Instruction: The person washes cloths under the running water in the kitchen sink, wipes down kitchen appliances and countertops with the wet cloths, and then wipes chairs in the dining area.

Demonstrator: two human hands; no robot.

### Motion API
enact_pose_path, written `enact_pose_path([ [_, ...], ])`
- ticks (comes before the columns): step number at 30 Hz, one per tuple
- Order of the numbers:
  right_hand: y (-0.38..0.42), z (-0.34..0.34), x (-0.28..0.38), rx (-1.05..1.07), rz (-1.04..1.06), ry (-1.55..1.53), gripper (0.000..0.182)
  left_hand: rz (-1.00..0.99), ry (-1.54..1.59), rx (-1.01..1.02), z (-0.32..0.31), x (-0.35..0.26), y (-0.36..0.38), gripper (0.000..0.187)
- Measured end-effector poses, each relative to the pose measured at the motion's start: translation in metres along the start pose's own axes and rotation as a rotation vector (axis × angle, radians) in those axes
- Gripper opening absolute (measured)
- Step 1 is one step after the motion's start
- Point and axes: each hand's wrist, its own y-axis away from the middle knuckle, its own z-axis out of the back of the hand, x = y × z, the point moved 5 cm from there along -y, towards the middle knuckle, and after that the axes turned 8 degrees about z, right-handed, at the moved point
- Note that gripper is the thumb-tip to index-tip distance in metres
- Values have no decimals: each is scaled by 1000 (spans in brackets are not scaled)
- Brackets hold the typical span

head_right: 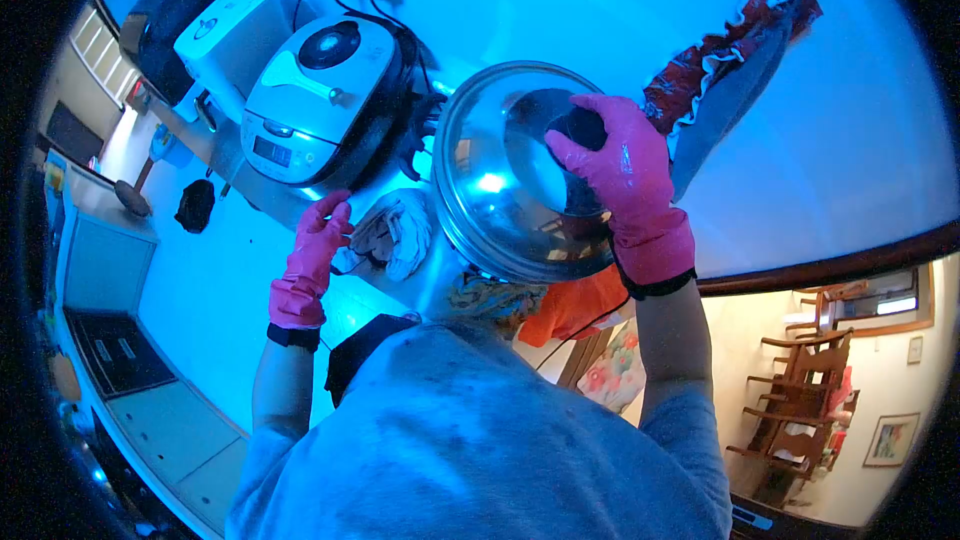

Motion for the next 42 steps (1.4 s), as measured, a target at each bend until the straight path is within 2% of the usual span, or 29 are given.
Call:
enact_pose_path([
  [3,-2,-8,0,56,67,104,47,-50,-122,-5,2,19,-7,42],
  [5,0,-10,0,66,55,89,47,-13,-121,6,1,15,-1,43],
  [7,-1,-12,1,75,43,76,47,125,-186,47,0,15,7,42],
  [9,-1,-14,2,78,39,99,47,99,-109,91,-2,32,3,46],
  [11,0,-18,1,94,23,98,48,-211,-373,129,-14,20,5,53],
  [12,-1,-19,-1,103,8,100,48,-205,-452,260,-22,20,4,69],
  [13,-2,-19,-2,108,13,100,48,-203,-448,256,-30,18,5,69],
  [15,0,-19,2,116,101,118,54,-217,-1114,233,-50,23,8,84],
  [16,1,-16,8,120,102,118,54,-214,-1111,233,-55,28,6,84],
  [18,6,-5,15,89,-90,72,63,-246,-1234,167,-64,49,-5,92],
  [19,13,-1,14,90,-90,76,63,-247,-1232,170,-70,58,-12,92],
  [21,29,13,6,-97,-207,-182,67,-350,-1263,44,-80,65,-30,90],
  [23,49,31,25,-160,-504,-75,64,-327,-1195,-1,-95,59,-63,80],
  [25,75,46,26,-221,-466,133,62,-285,-1169,-31,-111,40,-105,75],
  [26,85,50,37,-242,-517,108,61,-292,-1163,-29,-120,36,-130,75],
  [28,109,58,47,-276,-567,135,58,-254,-895,4,-137,41,-189,73],
  [29,122,66,44,-277,-569,162,57,-251,-889,-2,-150,53,-219,73],
  [30,135,73,40,-278,-572,188,56,-225,-748,-66,-159,72,-246,71],
  [33,170,83,36,-356,-569,193,50,-255,-667,-26,-113,26,-177,70],
  [35,174,84,42,-306,-685,212,46,-343,-1033,50,-103,41,-169,72],
  [36,177,82,40,-325,-663,179,46,-398,-1025,55,-88,45,-152,72],
  [38,188,80,23,-322,-657,111,44,-352,-1161,13,-55,38,-93,75],
  [39,197,79,6,-345,-576,79,46,-307,-1274,-29,-41,41,-72,79],
  [42,214,67,-11,-338,-517,-121,40,-243,-1282,-130,12,83,-39,73],
])
